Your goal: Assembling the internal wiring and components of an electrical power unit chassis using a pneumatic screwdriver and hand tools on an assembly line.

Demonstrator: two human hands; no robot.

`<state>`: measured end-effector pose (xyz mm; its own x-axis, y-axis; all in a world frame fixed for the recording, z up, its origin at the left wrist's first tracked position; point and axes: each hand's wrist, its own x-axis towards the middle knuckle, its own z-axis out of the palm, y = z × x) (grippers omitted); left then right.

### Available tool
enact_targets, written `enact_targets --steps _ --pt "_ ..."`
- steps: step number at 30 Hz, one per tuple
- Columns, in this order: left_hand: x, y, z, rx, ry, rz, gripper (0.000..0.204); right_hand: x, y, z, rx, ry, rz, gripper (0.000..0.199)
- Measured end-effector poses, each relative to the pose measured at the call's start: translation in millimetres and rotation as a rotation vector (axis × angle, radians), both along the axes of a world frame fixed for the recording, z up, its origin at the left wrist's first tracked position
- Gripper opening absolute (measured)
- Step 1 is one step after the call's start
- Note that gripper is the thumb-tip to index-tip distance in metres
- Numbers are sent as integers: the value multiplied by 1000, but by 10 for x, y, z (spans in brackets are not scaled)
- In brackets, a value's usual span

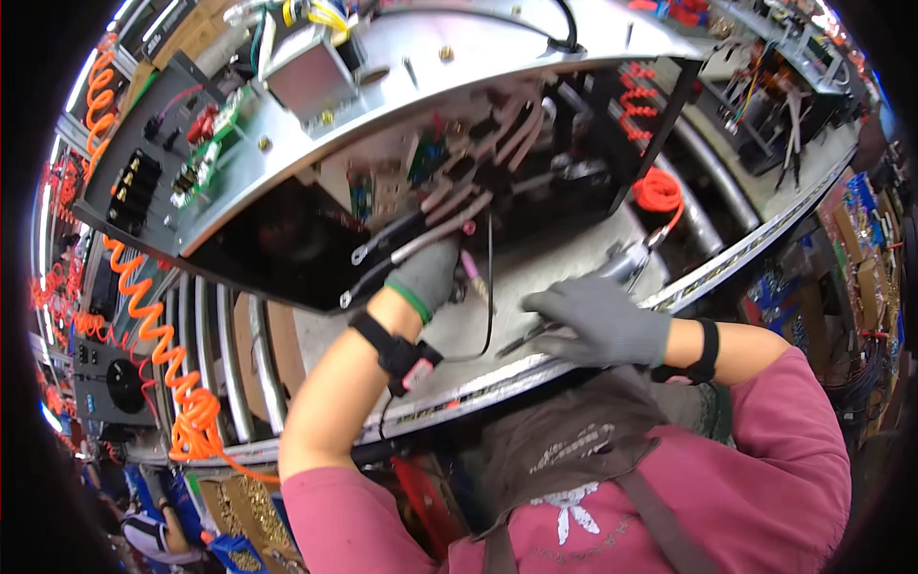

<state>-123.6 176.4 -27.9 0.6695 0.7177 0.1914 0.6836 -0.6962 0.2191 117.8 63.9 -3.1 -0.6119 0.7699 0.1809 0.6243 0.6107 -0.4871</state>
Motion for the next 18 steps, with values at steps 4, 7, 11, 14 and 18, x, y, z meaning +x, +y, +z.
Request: enact_targets --steps 4,7,11,14,18 --pt "175 29 517 -954 -235 408 8 -1004 -63 -394 -645 321 196 50" --pt "102 78 506 -1066 -243 365 10 -1653 -135 -449 -1382 814 -93 49" --pt "103 25 447 -922 -338 397 13 -1576 -44 -553 -1057 664 107 39" --pt "222 17 204 -1267 -842 563 22 -702 -138 -356 -1050 271 516 35" --pt "243 40 -105 -1243 -1593 333 31 196 -144 165 -1086 215 293 29"
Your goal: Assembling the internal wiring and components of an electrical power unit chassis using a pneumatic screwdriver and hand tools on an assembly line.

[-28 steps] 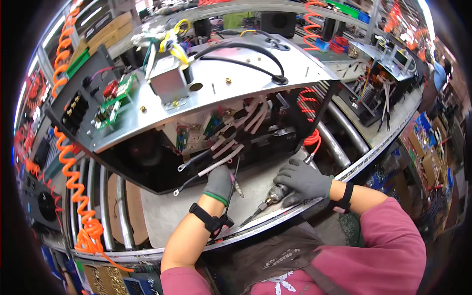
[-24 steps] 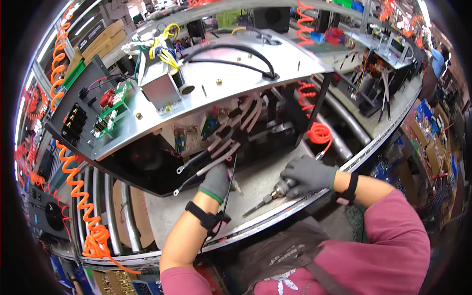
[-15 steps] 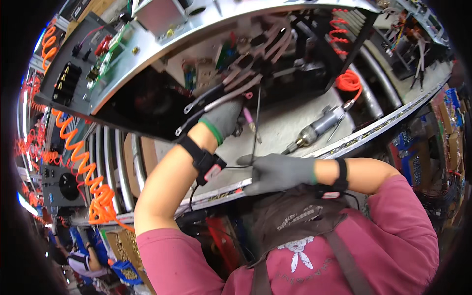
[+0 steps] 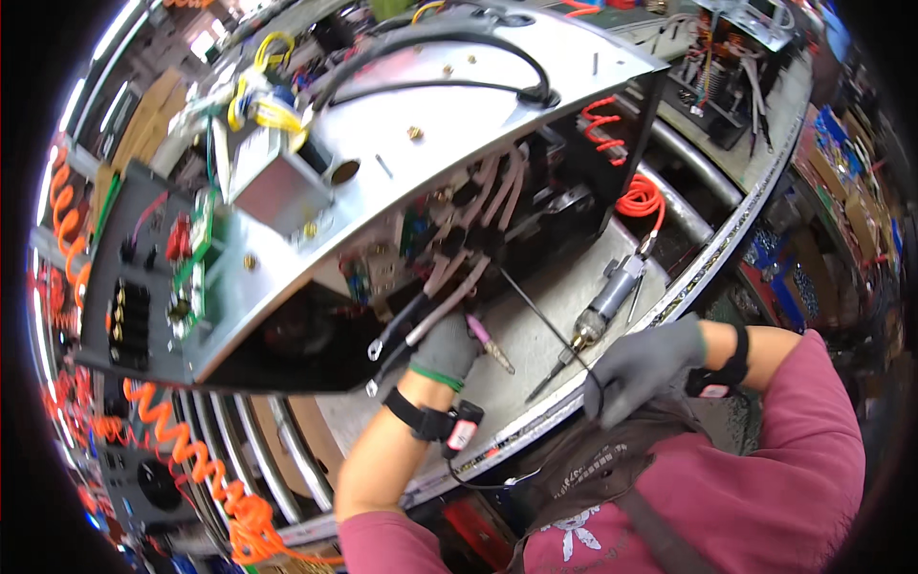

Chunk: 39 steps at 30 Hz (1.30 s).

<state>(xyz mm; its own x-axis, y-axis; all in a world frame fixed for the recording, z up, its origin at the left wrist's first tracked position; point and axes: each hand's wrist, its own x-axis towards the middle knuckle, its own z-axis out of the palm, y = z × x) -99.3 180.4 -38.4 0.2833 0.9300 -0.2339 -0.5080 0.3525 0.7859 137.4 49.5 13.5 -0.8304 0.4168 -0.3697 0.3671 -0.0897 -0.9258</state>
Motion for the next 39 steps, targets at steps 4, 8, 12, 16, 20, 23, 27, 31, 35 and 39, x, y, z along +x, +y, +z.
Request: enact_targets --steps 4,8,12,16,20,23,27,31,35,39 --pt "117 167 -140 -173 -366 -3 34 362 -20 147 266 -175 -355 30" --pt "119 146 35 -255 -478 -106 35 494 142 -71 1041 -458 -403 34" --pt "81 49 204 -344 -583 -147 36 565 403 -234 1187 -573 -203 44" --pt "17 -13 264 -395 -704 -133 36 475 492 -124 1013 -738 0 44" --pt "-72 20 208 -327 -730 -232 38 506 398 -113 961 -765 77 42" --pt "-84 49 182 -189 -604 -291 36 610 200 211 881 -833 71 40" --pt "-182 51 233 -433 -612 -206 34 899 -187 472 770 -841 -302 45" --pt "-199 122 197 -312 -374 -266 45 731 -398 496 363 -738 -576 52" --pt "-154 196 196 -380 -319 -312 47 443 -389 202 400 -572 -581 55" --pt "-79 133 320 -402 -221 -278 43 265 -253 149 388 -548 -581 56"
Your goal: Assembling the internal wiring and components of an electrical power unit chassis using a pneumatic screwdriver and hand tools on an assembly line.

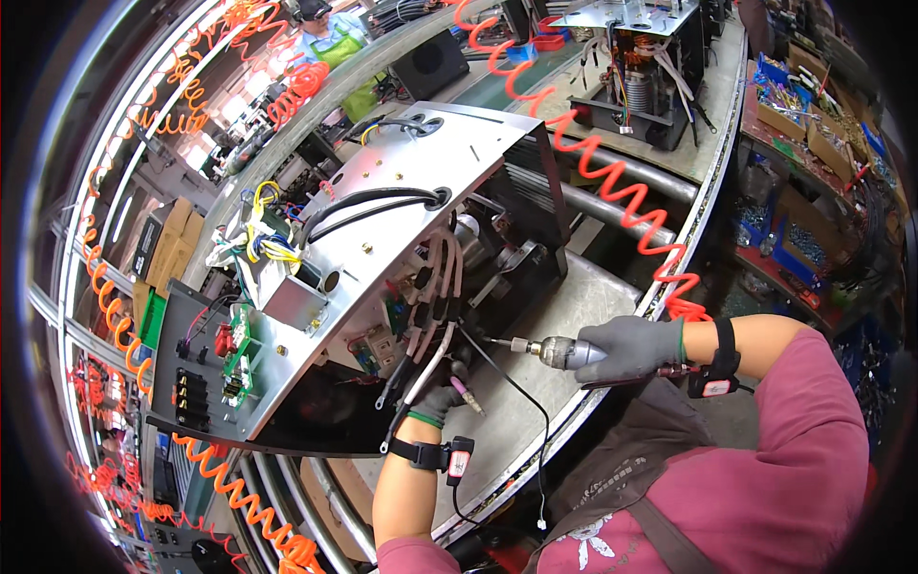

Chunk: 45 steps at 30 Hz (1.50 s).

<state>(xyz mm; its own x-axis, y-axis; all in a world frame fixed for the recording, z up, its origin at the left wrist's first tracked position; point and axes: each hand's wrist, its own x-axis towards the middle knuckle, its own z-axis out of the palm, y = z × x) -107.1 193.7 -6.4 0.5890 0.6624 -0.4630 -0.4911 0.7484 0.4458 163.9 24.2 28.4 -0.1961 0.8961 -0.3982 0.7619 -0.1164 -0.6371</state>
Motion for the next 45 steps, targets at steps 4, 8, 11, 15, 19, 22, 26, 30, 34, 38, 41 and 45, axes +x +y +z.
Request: enact_targets --steps 4,8,11,15,19,22,26,30,34,38,41,45 --pt "5 84 -94 84 95 -29 42 -40 60 -11 22 -6 40 52" --pt "-7 94 -95 63 97 -62 42 -42 92 -25 -2 -17 49 52" --pt "14 41 -41 -9 95 -8 42 -37 111 -21 -34 4 42 51" --pt "20 -4 -2 42 77 37 40 1 128 -59 -17 24 68 50" --pt "44 -57 115 6 25 -16 44 -1 115 5 -92 112 35 53" --pt "29 -46 92 32 61 -14 43 15 110 -27 -107 134 26 52" --pt "-8 16 38 54 -6 -78 44 1 133 -36 -108 154 23 53" --pt "32 -21 83 121 78 -36 45 39 142 -49 -102 171 41 53" --pt "-51 97 -200 159 -12 -18 39 -11 152 -35 -50 119 62 53" --pt "132 33 -175 252 200 62 34 -95 133 13 -13 54 26 53" --pt "167 1 -185 122 180 171 32 -136 143 -83 -3 86 -10 52" --pt "194 -205 -145 134 150 135 26 -148 98 -137 20 139 -33 51"
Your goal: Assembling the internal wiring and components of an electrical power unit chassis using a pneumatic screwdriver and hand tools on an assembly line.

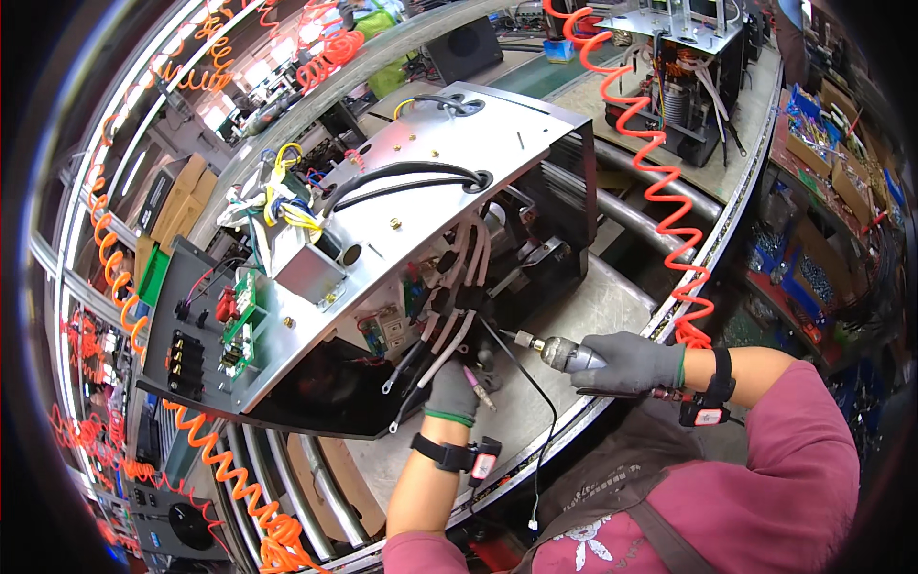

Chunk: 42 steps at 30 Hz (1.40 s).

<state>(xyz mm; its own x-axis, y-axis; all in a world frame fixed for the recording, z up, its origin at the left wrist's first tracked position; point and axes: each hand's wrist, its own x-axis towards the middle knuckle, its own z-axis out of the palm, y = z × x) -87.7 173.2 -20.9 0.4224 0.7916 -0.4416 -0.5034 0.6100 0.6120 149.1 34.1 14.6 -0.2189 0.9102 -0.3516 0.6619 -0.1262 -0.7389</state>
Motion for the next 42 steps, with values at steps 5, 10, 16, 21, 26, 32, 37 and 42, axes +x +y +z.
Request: enact_targets --steps 5,10,16,21,26,32,37,42 --pt "77 -506 75 -153 83 183 31 8 -115 -38 -41 36 -56 54" --pt "172 -863 10 270 476 317 28 -43 -146 -77 -82 4 -60 57" --pt "142 -846 36 789 924 197 31 -398 0 -296 -118 118 -31 65" --pt "30 -800 282 812 1111 -74 42 -746 161 -459 -86 90 -26 65" --pt "58 -827 377 818 1177 -103 45 -918 212 -740 89 207 -115 63" --pt "90 -846 470 830 1281 -53 57 -956 214 -676 68 208 -132 59" --pt "69 -821 365 1024 1247 120 51 -1034 170 -605 80 295 -175 56" --pt "12 -759 458 998 1249 -102 44 -1054 141 -602 69 378 -183 60"
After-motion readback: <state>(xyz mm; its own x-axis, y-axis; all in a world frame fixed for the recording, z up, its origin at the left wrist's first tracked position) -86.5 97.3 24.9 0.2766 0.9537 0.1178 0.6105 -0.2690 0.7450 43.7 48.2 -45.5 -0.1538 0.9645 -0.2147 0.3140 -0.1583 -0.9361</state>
